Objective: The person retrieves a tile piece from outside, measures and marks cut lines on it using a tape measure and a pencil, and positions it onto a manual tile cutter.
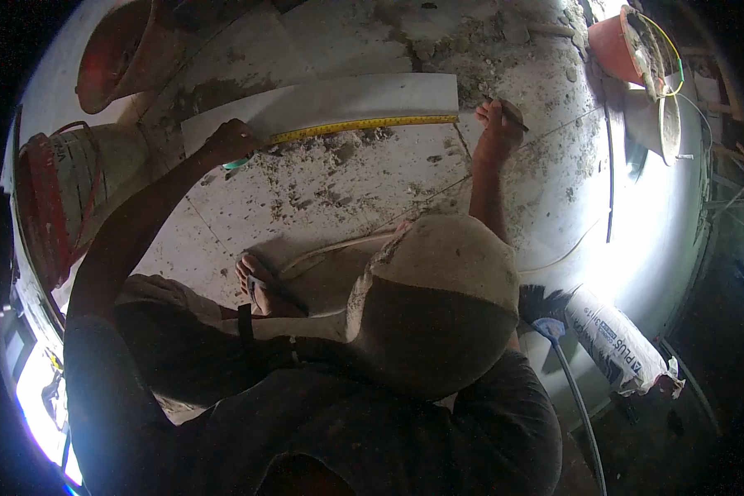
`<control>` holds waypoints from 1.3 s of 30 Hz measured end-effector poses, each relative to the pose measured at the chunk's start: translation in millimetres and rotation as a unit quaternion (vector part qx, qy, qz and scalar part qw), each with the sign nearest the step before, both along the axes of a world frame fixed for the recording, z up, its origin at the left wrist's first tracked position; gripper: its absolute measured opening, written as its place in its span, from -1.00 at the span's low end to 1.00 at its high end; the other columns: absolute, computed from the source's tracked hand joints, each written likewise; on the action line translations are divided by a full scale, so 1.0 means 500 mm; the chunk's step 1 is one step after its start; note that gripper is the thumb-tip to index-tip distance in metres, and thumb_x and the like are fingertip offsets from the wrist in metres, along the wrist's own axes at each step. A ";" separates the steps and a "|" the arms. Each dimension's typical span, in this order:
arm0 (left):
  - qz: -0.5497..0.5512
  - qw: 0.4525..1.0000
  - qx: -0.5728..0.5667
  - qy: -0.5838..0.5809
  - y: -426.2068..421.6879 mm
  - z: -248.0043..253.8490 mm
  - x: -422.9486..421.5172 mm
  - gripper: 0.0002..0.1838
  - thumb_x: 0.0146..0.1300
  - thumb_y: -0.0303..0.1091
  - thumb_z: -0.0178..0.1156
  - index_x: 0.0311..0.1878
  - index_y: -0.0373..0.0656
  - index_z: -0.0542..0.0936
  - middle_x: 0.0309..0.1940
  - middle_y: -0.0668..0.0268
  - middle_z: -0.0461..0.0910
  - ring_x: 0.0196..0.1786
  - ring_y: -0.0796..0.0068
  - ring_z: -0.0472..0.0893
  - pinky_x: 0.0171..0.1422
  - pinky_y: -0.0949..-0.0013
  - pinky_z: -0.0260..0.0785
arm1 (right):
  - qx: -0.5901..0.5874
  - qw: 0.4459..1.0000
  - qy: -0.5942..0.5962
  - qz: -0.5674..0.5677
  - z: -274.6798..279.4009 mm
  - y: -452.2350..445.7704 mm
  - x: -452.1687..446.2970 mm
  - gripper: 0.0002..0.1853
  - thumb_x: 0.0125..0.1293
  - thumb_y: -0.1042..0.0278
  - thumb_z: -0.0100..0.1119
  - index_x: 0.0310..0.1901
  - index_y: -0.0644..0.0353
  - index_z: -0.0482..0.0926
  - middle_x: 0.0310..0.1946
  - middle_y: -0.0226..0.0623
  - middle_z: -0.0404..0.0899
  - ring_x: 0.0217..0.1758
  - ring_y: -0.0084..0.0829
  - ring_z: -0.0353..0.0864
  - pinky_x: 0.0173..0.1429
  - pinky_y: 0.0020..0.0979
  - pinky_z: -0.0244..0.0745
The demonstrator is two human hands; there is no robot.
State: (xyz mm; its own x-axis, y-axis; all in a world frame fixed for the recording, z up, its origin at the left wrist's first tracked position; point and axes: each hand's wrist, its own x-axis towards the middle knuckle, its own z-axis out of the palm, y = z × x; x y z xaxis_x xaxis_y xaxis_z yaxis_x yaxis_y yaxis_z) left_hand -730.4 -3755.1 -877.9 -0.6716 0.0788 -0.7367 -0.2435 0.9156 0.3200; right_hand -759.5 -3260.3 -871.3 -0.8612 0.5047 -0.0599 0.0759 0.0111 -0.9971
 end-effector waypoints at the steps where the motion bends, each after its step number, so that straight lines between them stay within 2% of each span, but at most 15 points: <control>1: 0.009 1.000 -0.009 0.004 0.001 -0.004 0.000 -0.47 0.06 0.21 0.37 -0.23 -0.13 0.78 -0.29 0.09 0.72 -0.12 0.19 0.71 0.05 0.12 0.50 | -0.002 1.000 -0.007 0.000 0.012 -0.011 -0.001 -0.63 0.36 0.26 0.25 0.02 0.39 0.47 -0.15 -0.05 0.63 -0.19 -0.26 0.67 -0.01 -0.26 0.64; 5: 0.000 1.000 0.005 -0.023 0.027 0.045 -0.013 -0.46 0.06 0.23 0.37 -0.29 -0.14 0.77 -0.31 0.09 0.70 -0.09 0.17 0.70 0.05 0.09 0.50 | -0.007 1.000 -0.010 0.011 0.006 -0.017 -0.007 -0.67 0.37 0.30 0.24 0.01 0.38 0.48 -0.15 -0.04 0.63 -0.18 -0.25 0.68 -0.02 -0.23 0.66; 7: 0.001 1.000 -0.019 0.021 0.026 0.029 -0.005 -0.47 0.07 0.23 0.36 -0.29 -0.14 0.77 -0.30 0.08 0.70 -0.08 0.16 0.70 0.05 0.09 0.49 | -0.018 1.000 0.007 0.020 0.003 -0.022 -0.008 -0.68 0.37 0.32 0.23 0.00 0.38 0.48 -0.15 -0.04 0.63 -0.18 -0.24 0.68 -0.03 -0.22 0.67; 10: -0.005 0.999 -0.015 0.032 0.027 0.032 -0.005 -0.48 0.09 0.20 0.35 -0.28 -0.14 0.77 -0.28 0.07 0.71 -0.07 0.16 0.70 0.05 0.09 0.50 | 0.006 1.000 0.023 0.012 0.002 -0.032 -0.011 -0.67 0.38 0.27 0.22 -0.12 0.48 0.60 -0.23 -0.04 0.65 -0.26 -0.26 0.70 -0.11 -0.28 0.68; 14: 0.004 0.999 -0.007 0.046 0.031 0.052 0.000 -0.50 0.11 0.19 0.34 -0.29 -0.13 0.78 -0.32 0.09 0.71 -0.10 0.16 0.70 0.04 0.11 0.50 | -0.008 1.000 0.019 0.012 0.017 -0.047 -0.009 -0.67 0.37 0.28 0.24 -0.10 0.49 0.60 -0.22 -0.03 0.65 -0.25 -0.26 0.70 -0.09 -0.27 0.68; 19: 0.000 1.000 0.030 -0.006 0.029 0.046 -0.009 -0.50 0.10 0.20 0.34 -0.32 -0.11 0.78 -0.38 0.09 0.71 -0.20 0.17 0.71 -0.01 0.09 0.51 | -0.010 0.999 0.035 0.006 -0.001 -0.044 -0.010 -0.62 0.36 0.26 0.26 -0.08 0.52 0.59 -0.23 -0.03 0.66 -0.24 -0.24 0.70 -0.10 -0.27 0.67; 23: -0.008 0.998 -0.005 0.068 0.039 0.057 0.001 -0.50 0.10 0.20 0.34 -0.33 -0.12 0.78 -0.41 0.09 0.71 -0.26 0.18 0.71 -0.07 0.09 0.51 | 0.011 1.000 0.012 0.009 0.000 -0.045 -0.002 -0.58 0.36 0.20 0.27 -0.09 0.54 0.60 -0.21 0.01 0.67 -0.22 -0.21 0.71 -0.10 -0.27 0.66; 26: -0.006 1.000 0.016 0.016 0.025 0.035 -0.008 -0.50 0.10 0.19 0.34 -0.31 -0.13 0.78 -0.40 0.07 0.70 -0.24 0.16 0.71 -0.06 0.09 0.51 | 0.010 1.000 0.013 0.020 -0.007 -0.039 -0.001 -0.56 0.36 0.18 0.27 -0.09 0.55 0.60 -0.20 0.03 0.67 -0.21 -0.20 0.71 -0.09 -0.27 0.66; 29: -0.008 0.998 0.024 0.061 0.025 0.038 -0.001 -0.50 0.09 0.19 0.34 -0.33 -0.14 0.78 -0.41 0.04 0.70 -0.24 0.13 0.71 -0.06 0.08 0.52 | 0.007 1.000 0.014 0.020 -0.003 -0.042 0.002 -0.57 0.36 0.19 0.27 -0.08 0.54 0.58 -0.20 0.04 0.66 -0.20 -0.19 0.71 -0.07 -0.24 0.67; 32: -0.025 0.999 -0.021 0.023 0.031 0.045 -0.009 -0.50 0.09 0.19 0.34 -0.33 -0.14 0.77 -0.38 0.04 0.70 -0.20 0.10 0.71 -0.06 0.05 0.52 | -0.001 0.999 0.032 0.025 -0.010 -0.043 -0.002 -0.61 0.36 0.23 0.25 -0.10 0.53 0.57 -0.19 0.04 0.66 -0.21 -0.19 0.71 -0.05 -0.21 0.68; 35: -0.025 0.997 -0.028 0.066 0.017 0.014 0.000 -0.45 0.09 0.27 0.35 -0.21 -0.08 0.78 -0.32 0.11 0.70 -0.23 0.14 0.70 -0.02 0.14 0.51 | -0.005 0.999 0.021 0.028 0.007 -0.059 -0.002 -0.65 0.36 0.27 0.23 -0.11 0.50 0.55 -0.22 0.00 0.65 -0.22 -0.21 0.71 -0.05 -0.21 0.68; 37: -0.046 0.999 -0.004 0.003 0.015 0.024 -0.016 -0.44 0.09 0.26 0.35 -0.18 -0.09 0.76 -0.26 0.08 0.68 -0.18 0.14 0.69 0.02 0.14 0.50 | -0.002 0.999 0.008 0.040 0.014 -0.070 -0.002 -0.68 0.35 0.28 0.23 -0.11 0.46 0.55 -0.25 -0.07 0.65 -0.23 -0.26 0.70 -0.08 -0.26 0.67; 39: -0.039 0.999 -0.012 -0.022 0.018 0.025 -0.019 -0.43 0.09 0.25 0.35 -0.15 -0.12 0.75 -0.19 0.05 0.67 -0.11 0.14 0.68 0.06 0.13 0.50 | 0.027 0.993 -0.016 0.117 0.027 -0.084 -0.003 -0.70 0.36 0.30 0.24 -0.10 0.42 0.54 -0.28 -0.11 0.65 -0.25 -0.31 0.68 -0.09 -0.31 0.64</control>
